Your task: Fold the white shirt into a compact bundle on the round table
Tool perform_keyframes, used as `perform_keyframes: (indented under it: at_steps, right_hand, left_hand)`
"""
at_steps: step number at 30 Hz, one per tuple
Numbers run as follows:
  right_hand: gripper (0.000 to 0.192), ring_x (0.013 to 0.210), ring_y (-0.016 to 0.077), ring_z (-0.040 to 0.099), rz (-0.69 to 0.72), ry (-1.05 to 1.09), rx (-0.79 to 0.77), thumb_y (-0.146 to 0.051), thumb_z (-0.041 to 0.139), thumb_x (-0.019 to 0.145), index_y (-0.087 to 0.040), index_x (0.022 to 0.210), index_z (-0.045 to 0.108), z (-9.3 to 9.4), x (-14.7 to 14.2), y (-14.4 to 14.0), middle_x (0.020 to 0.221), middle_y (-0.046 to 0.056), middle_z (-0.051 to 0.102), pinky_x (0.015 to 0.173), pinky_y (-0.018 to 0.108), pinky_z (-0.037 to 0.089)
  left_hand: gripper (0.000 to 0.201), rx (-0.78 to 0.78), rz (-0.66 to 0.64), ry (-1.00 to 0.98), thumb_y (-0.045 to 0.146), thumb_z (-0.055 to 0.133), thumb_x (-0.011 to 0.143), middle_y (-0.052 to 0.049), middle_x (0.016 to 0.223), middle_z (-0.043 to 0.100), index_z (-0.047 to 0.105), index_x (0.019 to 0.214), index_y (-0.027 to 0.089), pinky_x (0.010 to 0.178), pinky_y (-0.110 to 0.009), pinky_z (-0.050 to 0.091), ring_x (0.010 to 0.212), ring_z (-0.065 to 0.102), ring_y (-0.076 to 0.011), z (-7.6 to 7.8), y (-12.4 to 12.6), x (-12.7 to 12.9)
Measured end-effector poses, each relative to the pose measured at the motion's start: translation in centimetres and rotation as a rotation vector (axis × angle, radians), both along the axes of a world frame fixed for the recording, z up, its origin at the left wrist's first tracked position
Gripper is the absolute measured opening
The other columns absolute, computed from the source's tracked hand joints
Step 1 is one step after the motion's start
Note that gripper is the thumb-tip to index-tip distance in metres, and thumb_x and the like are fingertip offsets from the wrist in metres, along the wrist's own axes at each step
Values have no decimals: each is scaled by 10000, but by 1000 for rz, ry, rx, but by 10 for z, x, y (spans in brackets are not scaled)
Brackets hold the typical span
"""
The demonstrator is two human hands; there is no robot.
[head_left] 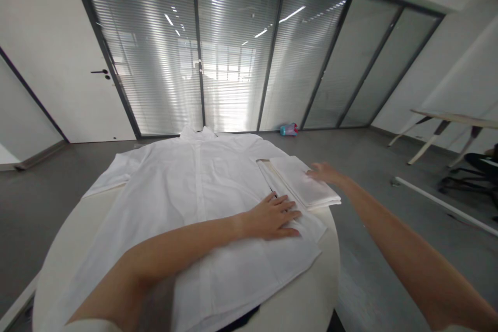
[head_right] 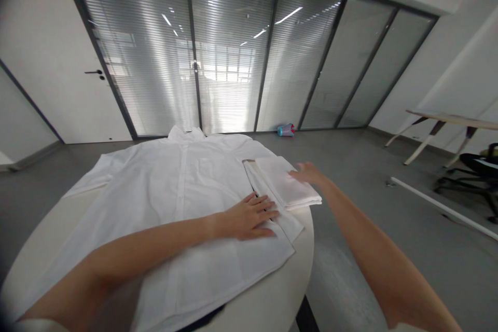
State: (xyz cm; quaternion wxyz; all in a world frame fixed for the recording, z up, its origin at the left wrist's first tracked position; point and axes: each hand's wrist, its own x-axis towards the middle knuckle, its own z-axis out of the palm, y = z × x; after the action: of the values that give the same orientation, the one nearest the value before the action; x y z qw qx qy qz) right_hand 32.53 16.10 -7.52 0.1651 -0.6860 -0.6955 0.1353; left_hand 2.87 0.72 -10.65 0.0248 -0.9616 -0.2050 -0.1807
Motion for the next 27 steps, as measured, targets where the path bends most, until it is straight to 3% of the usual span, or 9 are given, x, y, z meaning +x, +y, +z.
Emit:
perform_keyframes:
  at_steps: [3, 6, 8, 11, 15, 18, 21, 23, 27]
  right_hand:
    - [707, 1433, 338, 341, 30, -161, 130, -606, 525, 876, -223, 1466, 466, -2, -22, 2, 1533, 158, 397, 1149, 497, 325]
    - [789, 1485, 349, 208, 119, -240, 109, -706, 386, 897, -255, 1542, 330, -12, -45, -1, 1621, 123, 234, 1171, 532, 253]
    - [760, 1488, 338, 204, 190, -315, 83, -699, 329, 918, -260, 1537, 339, -21, -55, -3, 1619, 108, 252, 1182, 532, 223]
    - [688, 1453, 316, 306, 248, -343, 64, -654, 351, 934, -258, 1491, 424, -28, -60, 0, 1581, 103, 345, 1177, 523, 244]
    - [541, 1349, 362, 453, 207, -212, 100, -598, 601, 837, -223, 1222, 670, -15, -67, 16, 1398, 132, 570, 1151, 571, 274]
    - [369, 1361, 357, 438, 193, 40, 196, -513, 697, 797, -222, 1022, 723, 3, -99, 31, 1322, 119, 618, 1171, 562, 251]
    - [296, 1411, 305, 377, 236, 584, 79, -465, 705, 812, -226, 986, 707, 19, -159, 45, 1354, 93, 597, 1186, 465, 277]
    - [345, 1385, 285, 419, 253, 869, -62, -525, 625, 869, -213, 1006, 681, 23, -208, 54, 1342, 109, 605, 1156, 446, 340]
    - [666, 1196, 241, 604, 284, 1373, -342, -664, 241, 966, -139, 1240, 545, 9, -291, 64, 1308, 191, 602, 1036, 417, 487]
  left_hand:
    - [573, -1, 4, 30, 583, 369, 989, -87, 1484, 492, 513, 1404, 215, 1163, -510, 291, 1420, 374, -295, 13, 0, -26]
    - [546, -21, 86, 53, 569, 371, 994, -74, 1505, 469, 527, 1397, 234, 1188, -500, 251, 1442, 340, -282, 25, 4, -66]
    - [540, -46, 181, 50, 563, 366, 998, -73, 1514, 457, 520, 1406, 245, 1194, -492, 238, 1449, 327, -279, 30, 9, -100]
    - [518, -125, 363, -48, 561, 420, 980, -67, 1498, 480, 541, 1388, 265, 1189, -501, 245, 1442, 342, -290, 31, 21, -162]
    - [475, -256, 677, -519, 577, 702, 785, -85, 1342, 622, 714, 1126, 248, 1200, -532, 210, 1396, 406, -353, 25, 44, -260]
    - [267, -340, 883, -976, 431, 807, 706, -92, 1212, 691, 745, 883, 241, 1217, -516, 148, 1408, 382, -362, 25, 56, -326]
    - [103, -449, 952, -1359, 316, 688, 825, -91, 1102, 722, 698, 754, 242, 1219, -466, 162, 1436, 353, -290, 24, 60, -370]
    - [128, -469, 967, -1434, 303, 645, 850, -96, 1102, 721, 681, 742, 245, 1215, -448, 173, 1448, 336, -259, 19, 60, -385]
    - [222, -390, 1094, -1261, 462, 657, 818, -104, 1251, 677, 691, 806, 243, 1199, -501, 140, 1442, 346, -288, -4, 57, -397]
